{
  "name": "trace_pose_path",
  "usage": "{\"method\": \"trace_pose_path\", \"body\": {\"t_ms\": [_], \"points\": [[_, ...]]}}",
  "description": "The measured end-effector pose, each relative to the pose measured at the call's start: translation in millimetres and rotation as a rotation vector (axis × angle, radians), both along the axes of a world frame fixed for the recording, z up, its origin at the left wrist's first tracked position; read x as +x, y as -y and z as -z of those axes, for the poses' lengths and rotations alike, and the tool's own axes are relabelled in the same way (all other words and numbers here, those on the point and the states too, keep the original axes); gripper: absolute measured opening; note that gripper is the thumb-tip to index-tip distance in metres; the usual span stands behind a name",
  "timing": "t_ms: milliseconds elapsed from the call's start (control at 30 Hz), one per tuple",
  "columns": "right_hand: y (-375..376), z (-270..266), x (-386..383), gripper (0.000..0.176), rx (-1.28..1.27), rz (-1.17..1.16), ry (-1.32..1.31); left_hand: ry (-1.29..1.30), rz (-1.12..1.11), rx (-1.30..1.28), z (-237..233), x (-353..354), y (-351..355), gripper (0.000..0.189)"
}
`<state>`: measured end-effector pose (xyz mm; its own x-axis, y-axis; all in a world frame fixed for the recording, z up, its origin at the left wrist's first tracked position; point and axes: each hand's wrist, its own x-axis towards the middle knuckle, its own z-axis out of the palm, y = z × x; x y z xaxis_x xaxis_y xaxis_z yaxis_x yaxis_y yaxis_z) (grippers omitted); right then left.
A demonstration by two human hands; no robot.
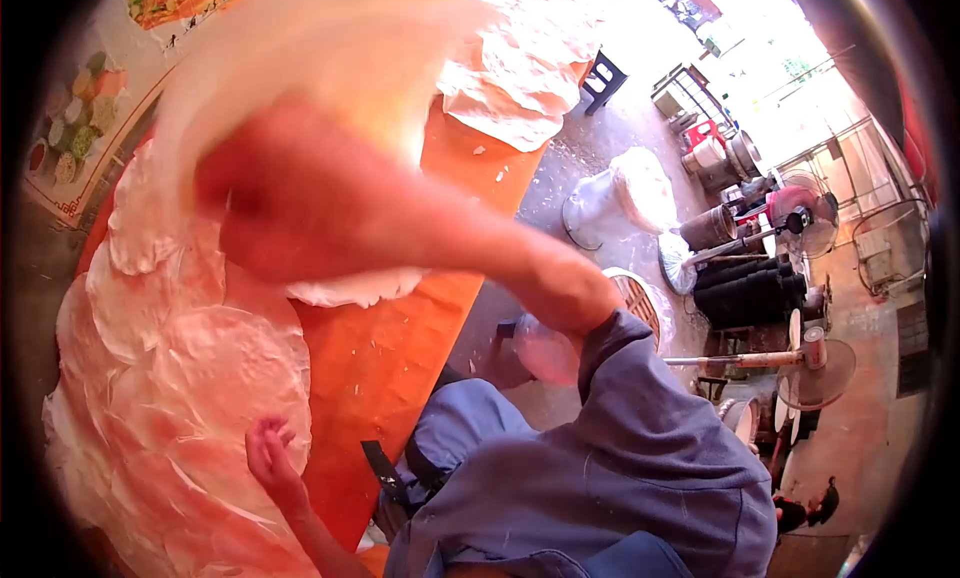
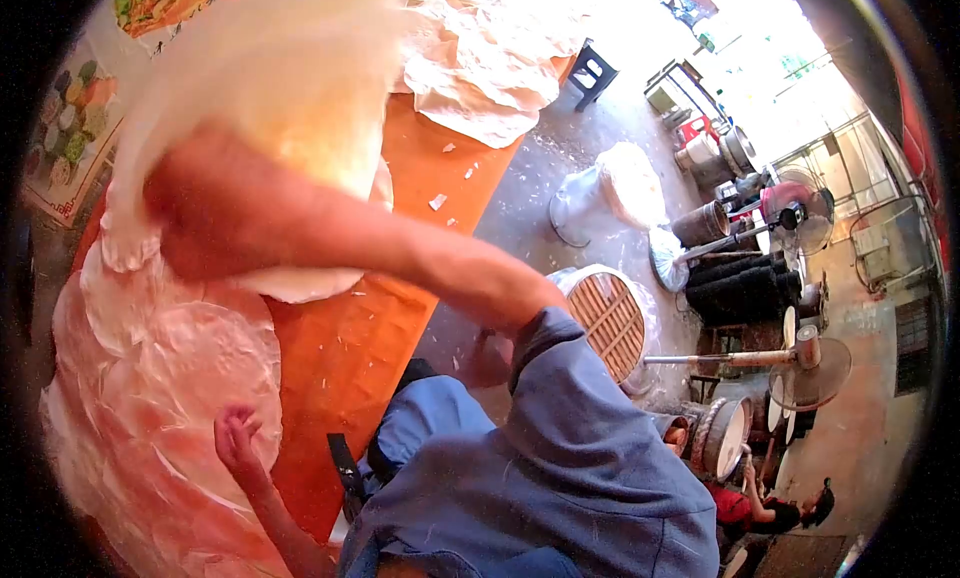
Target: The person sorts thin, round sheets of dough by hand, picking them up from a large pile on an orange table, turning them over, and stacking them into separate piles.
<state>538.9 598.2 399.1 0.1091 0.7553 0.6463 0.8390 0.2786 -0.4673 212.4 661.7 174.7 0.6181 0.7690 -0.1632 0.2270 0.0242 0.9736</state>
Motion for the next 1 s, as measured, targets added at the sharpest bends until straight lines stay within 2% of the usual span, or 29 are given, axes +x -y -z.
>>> {"method": "trace_pose_path", "body": {"t_ms": [67, 100, 133, 167, 200, 233, 333, 367, 400, 433, 467, 500, 567, 600, 667, 700, 733, 767, 800, 833, 900, 933, 967, 1000], "points": [[-11, 54, -36, 0.006, -0.010, -0.019, 0.003, 0.312, -0.035, -0.390, 14, 28, -5, 0.040], [-6, 72, -54, 0.007, -0.223, -0.050, -0.072, 0.468, -0.057, -0.583, 18, 36, -7, 0.046], [-6, 113, -73, 0.010, -0.231, -0.081, -0.063, 0.558, -0.132, -0.669, 19, 41, -5, 0.048], [6, 161, -100, 0.014, -0.511, -0.177, -0.088, 0.642, -0.207, -0.755, 18, 47, -1, 0.050], [13, 206, -112, 0.014, -0.406, -0.222, -0.179, 0.727, -0.275, -0.839, 17, 52, 3, 0.053], [19, 219, -121, 0.012, -0.538, -0.194, -0.139, 0.808, -0.347, -0.922, 18, 54, 5, 0.055], [27, 256, -135, 0.010, -0.666, -0.122, -0.032, 0.825, -0.218, -1.001, 58, 36, 6, 0.056], [28, 258, -127, 0.011, -0.569, -0.169, -0.248, 0.733, -0.298, -0.833, 72, 32, 5, 0.059], [28, 258, -116, 0.012, -0.478, -0.231, -0.487, 0.810, -0.301, -0.932, 70, 27, 7, 0.055], [25, 261, -112, 0.014, -0.521, -0.218, -0.538, 0.833, -0.293, -0.906, 68, 22, 11, 0.058], [24, 230, -102, 0.013, -0.874, -0.257, -0.777, 0.856, -0.282, -0.875, 50, 33, 11, 0.061], [23, 250, -100, 0.014, -0.736, -0.282, -0.684, 0.886, -0.127, -0.885, 85, 13, 5, 0.055], [21, 244, -104, 0.017, -0.837, -0.205, -0.786, 0.768, -0.053, -0.540, 100, 17, -1, 0.035], [21, 242, -105, 0.018, -0.796, -0.129, -0.781, 0.491, -0.432, -0.481, 45, 52, 14, 0.030], [17, 248, -105, 0.020, -0.680, 0.013, -0.569, 0.444, -0.532, -0.696, 42, 44, 10, 0.021], [12, 246, -112, 0.018, -0.618, 0.054, -0.532, 0.408, -0.541, -0.652, 41, 45, 13, 0.017], [10, 243, -117, 0.016, -0.555, 0.106, -0.490, 0.343, -0.407, -0.470, 56, 33, 11, 0.013], [9, 247, -127, 0.014, -0.617, 0.061, -0.366, 0.276, -0.265, -0.295, 83, 15, 10, 0.009], [8, 248, -134, 0.011, -0.677, 0.022, -0.238, 0.388, -0.297, -0.453, 82, 16, 14, 0.003], [8, 244, -126, 0.009, -0.742, -0.165, -0.146, 0.498, -0.341, -0.610, 80, 17, 18, 0.009], [-7, 246, -102, 0.009, -0.727, -0.101, -0.074, 0.460, -0.535, -0.695, 94, 8, 22, 0.009], [-16, 219, -76, 0.008, -0.532, -0.057, -0.146, 0.432, -0.638, -0.737, 98, -3, 27, 0.009], [-22, 188, -43, 0.011, -0.535, -0.013, -0.128, 0.449, -0.449, -0.652, 72, -12, 29, 0.012], [-35, 175, -15, 0.016, -0.667, 0.196, -0.047, 0.519, -0.361, -0.699, 86, -32, 32, 0.010]]}}
